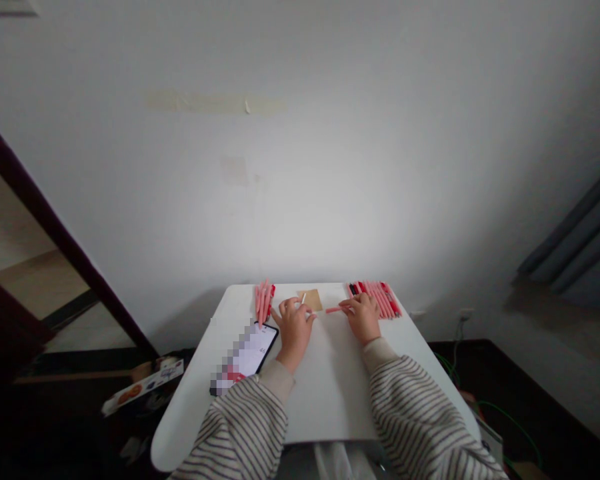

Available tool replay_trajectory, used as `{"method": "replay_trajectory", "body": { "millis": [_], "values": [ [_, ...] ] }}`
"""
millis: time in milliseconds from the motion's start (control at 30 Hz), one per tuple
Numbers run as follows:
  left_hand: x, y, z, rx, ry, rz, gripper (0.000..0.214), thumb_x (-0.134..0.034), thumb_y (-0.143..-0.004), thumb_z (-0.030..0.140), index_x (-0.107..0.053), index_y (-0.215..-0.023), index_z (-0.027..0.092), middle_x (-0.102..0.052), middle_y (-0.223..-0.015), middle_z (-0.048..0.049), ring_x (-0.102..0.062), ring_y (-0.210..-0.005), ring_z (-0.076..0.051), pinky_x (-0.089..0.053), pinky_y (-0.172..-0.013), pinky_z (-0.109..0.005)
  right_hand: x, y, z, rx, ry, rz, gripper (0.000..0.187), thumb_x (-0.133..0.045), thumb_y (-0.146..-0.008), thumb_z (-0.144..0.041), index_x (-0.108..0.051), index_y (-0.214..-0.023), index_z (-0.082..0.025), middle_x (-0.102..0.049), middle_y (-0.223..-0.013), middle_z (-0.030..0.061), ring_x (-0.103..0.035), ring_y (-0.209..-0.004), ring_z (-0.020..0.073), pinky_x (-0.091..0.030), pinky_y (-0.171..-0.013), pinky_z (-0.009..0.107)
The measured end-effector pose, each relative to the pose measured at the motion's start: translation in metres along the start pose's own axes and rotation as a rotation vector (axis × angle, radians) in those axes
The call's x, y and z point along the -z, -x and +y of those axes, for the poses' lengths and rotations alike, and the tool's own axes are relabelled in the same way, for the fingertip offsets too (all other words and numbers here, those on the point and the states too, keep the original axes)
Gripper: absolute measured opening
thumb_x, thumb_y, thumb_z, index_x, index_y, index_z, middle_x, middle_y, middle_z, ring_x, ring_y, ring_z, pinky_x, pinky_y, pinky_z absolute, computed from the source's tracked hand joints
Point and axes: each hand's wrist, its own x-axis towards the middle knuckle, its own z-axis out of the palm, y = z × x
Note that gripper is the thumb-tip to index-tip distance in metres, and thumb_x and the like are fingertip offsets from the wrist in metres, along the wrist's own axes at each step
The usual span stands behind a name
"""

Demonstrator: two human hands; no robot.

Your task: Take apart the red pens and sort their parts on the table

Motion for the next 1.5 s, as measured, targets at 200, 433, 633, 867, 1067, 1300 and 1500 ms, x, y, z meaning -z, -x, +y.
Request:
{"method": "replay_trajectory", "body": {
  "millis": [200,433,633,867,1067,1300,1500],
  "values": [
    [0.002,0.000,0.000,0.011,-0.007,0.011,0.010,-0.067,-0.076,0.035,-0.069,-0.085,0.030,-0.058,-0.117,-0.0025,-0.041,-0.116,-0.025,-0.022,-0.104,-0.056,0.003,0.002,-0.003,0.035,0.034,-0.044,0.014,-0.065,-0.082,-0.026,-0.074,-0.088,-0.035,-0.060,-0.099,0.0047,-0.043,-0.100,0.0240,-0.026,-0.086,0.039],
    [0.007,-0.003,-0.004,0.057,-0.071,0.032,0.015,-0.058,-0.082,0.034,-0.070,-0.090,0.028,-0.058,-0.115,-0.0052,-0.041,-0.115,-0.026,-0.026,-0.099,-0.053,0.005,0.002,-0.005,0.068,0.056,-0.094,0.012,-0.066,-0.083,-0.029,-0.075,-0.087,-0.036,-0.060,-0.100,0.0044,-0.043,-0.102,0.0241,-0.023,-0.091,0.043],
    [0.010,-0.004,-0.005,0.076,-0.113,0.027,0.017,-0.054,-0.084,0.032,-0.069,-0.091,0.029,-0.058,-0.114,-0.0053,-0.042,-0.113,-0.027,-0.029,-0.096,-0.054,0.006,0.002,-0.009,0.081,0.044,-0.184,0.014,-0.062,-0.086,-0.030,-0.074,-0.087,-0.037,-0.067,-0.096,0.0010,-0.045,-0.105,0.0232,-0.019,-0.096,0.047],
    [0.007,-0.003,-0.006,0.070,-0.156,0.059,0.022,-0.048,-0.087,0.033,-0.069,-0.092,0.027,-0.058,-0.113,-0.0065,-0.041,-0.113,-0.027,-0.026,-0.099,-0.058,0.003,0.002,-0.008,0.131,0.038,-0.239,0.019,-0.057,-0.088,-0.032,-0.072,-0.098,-0.037,-0.070,-0.102,-0.0005,-0.045,-0.107,0.0221,-0.020,-0.099,0.046],
    [0.007,-0.003,-0.009,0.078,-0.198,0.056,0.022,-0.051,-0.084,0.035,-0.070,-0.090,0.026,-0.056,-0.115,-0.0074,-0.039,-0.116,-0.029,-0.024,-0.102,-0.062,0.003,0.003,-0.012,0.201,0.085,-0.229,0.019,-0.054,-0.089,-0.040,-0.072,-0.098,-0.039,-0.070,-0.107,-0.0018,-0.044,-0.107,0.0219,-0.018,-0.102,0.047],
    [0.009,-0.003,-0.007,0.095,-0.229,0.032,0.021,-0.053,-0.083,0.034,-0.070,-0.088,0.024,-0.055,-0.117,-0.0087,-0.039,-0.119,-0.029,-0.023,-0.103,-0.064,0.008,0.005,-0.019,0.231,0.117,-0.206,0.019,-0.054,-0.089,-0.040,-0.070,-0.101,-0.042,-0.068,-0.113,-0.0040,-0.042,-0.113,0.0226,-0.015,-0.104,0.049],
    [0.010,-0.003,-0.006,0.096,-0.238,0.044,0.022,-0.053,-0.083,0.036,-0.071,-0.087,0.023,-0.056,-0.115,-0.0087,-0.040,-0.117,-0.029,-0.022,-0.103,-0.065,0.007,0.007,-0.022,0.248,0.133,-0.202,0.022,-0.055,-0.089,-0.039,-0.068,-0.106,-0.042,-0.067,-0.114,-0.0017,-0.043,-0.113,0.0237,-0.015,-0.104,0.051]
  ]
}}
